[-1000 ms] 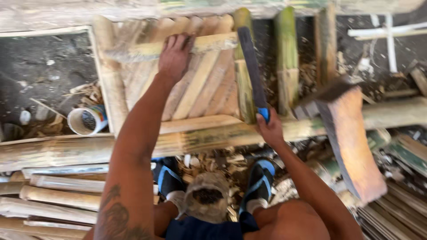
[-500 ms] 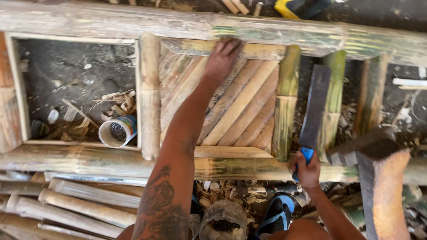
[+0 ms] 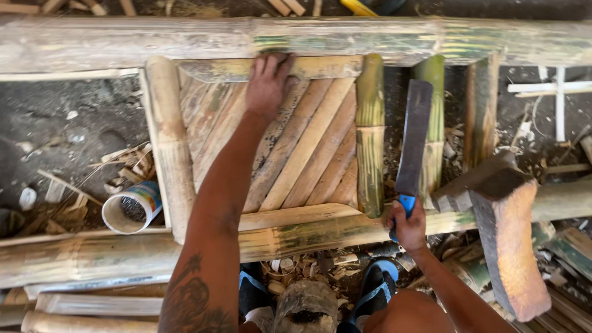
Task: The person assembles a bamboo structure by cutting bamboo strips with a machete, fitting them into a frame, and securing them with a hammer and nails. The person repeatedly measures, cuts, and hammers pieces into place.
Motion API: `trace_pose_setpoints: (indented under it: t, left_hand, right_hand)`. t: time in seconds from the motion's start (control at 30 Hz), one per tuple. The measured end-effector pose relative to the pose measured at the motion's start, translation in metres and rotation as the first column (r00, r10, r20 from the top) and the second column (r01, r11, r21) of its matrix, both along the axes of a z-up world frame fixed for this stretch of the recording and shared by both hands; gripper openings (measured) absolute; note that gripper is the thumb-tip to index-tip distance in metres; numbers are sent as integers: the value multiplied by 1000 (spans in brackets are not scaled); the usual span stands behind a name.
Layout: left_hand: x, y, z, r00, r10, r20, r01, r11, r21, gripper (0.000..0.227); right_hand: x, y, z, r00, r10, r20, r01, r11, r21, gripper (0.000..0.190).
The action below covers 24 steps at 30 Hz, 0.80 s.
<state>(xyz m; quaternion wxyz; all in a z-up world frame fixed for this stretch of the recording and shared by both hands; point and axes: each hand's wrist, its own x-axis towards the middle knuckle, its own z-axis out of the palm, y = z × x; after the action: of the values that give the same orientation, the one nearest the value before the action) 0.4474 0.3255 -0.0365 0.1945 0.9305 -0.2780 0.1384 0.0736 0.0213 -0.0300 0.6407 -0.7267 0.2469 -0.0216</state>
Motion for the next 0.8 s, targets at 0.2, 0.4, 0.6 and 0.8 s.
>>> trace_pose_setpoints:
  t: [0.2, 0.4, 0.6, 0.8]
  left_hand:
    - [-3, -6, -6, 988, 26, 152, -51, 986, 161, 61]
    - [-18, -18, -18, 955, 147, 256, -176, 980, 93, 49]
    - [-27, -23, -11, 977, 209, 49, -210, 977, 35, 51]
    - [-33, -28, -6, 971, 227, 69, -235, 962, 141, 56]
  right_hand:
    - [-7, 1, 6, 999, 9, 35, -11, 998, 68, 15]
    - [-11, -1, 0, 997, -33, 65, 24, 990, 139, 17]
    - [-11, -1, -6, 998, -53, 39, 45, 984, 173, 20]
    - [-9, 0, -6, 998, -57, 5, 56, 989, 134, 20]
